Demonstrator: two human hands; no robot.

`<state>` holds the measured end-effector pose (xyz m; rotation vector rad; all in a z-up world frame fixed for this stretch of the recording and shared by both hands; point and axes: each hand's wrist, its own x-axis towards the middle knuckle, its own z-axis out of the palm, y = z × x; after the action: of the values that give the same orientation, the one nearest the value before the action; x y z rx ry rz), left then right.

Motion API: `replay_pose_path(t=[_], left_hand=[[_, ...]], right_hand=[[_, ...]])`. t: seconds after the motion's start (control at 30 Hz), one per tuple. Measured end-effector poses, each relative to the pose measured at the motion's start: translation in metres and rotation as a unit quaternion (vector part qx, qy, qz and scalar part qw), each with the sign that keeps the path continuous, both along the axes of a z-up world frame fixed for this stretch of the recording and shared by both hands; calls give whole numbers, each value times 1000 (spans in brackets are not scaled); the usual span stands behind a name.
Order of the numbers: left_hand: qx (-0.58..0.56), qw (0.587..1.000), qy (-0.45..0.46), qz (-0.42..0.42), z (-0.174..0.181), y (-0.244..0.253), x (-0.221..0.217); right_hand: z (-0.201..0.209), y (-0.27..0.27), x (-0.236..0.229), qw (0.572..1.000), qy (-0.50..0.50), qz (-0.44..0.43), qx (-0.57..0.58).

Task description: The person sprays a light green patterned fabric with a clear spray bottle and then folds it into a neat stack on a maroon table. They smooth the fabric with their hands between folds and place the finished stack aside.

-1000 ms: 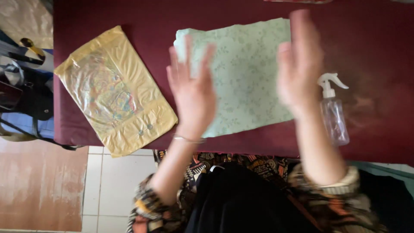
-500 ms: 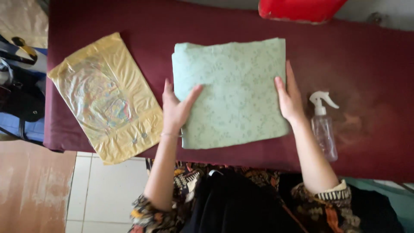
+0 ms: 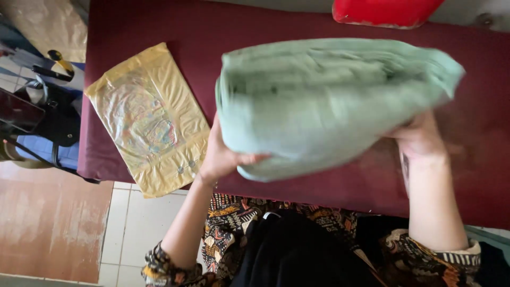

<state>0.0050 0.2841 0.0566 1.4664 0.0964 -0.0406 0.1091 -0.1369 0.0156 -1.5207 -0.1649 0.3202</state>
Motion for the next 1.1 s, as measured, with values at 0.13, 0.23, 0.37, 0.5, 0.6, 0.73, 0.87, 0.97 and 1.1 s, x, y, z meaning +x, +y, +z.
replay_pose_path(t=[0.13,0.23,0.37,0.5,0.6,0.73,0.87,0.97,1.1], left_hand=[[-28,985,-165,-34,-46,-1,-18],[90,983,-161,-1,-79,-3,-30],[-76,991,-89,58,-68,-13,-35],[170,953,-238,75,-67,-16,-33],[200,941,-263,78,-69,-17,-38],[182,950,-240,80,-63,-18,-37],[190,943,-260,82,-63,-18,-36],[211,938,-264,79,-72,-15,-35],[172,944,-273,65,-65,-18,-35]], right_hand=[[-15,-24,-5,982,-72,-87,-149],[-7,-22,-20,958,-104,-133,-233],[34,16,-52,714,-137,-170,-666],[-62,-39,-59,710,-9,-167,-684],[-48,-42,-65,709,-59,-228,-665],[-21,-60,-61,741,42,-205,-638],[-43,-108,-74,783,-33,-176,-595],[35,-87,-95,975,-72,-182,-101],[165,34,-146,987,-37,-123,-95]])
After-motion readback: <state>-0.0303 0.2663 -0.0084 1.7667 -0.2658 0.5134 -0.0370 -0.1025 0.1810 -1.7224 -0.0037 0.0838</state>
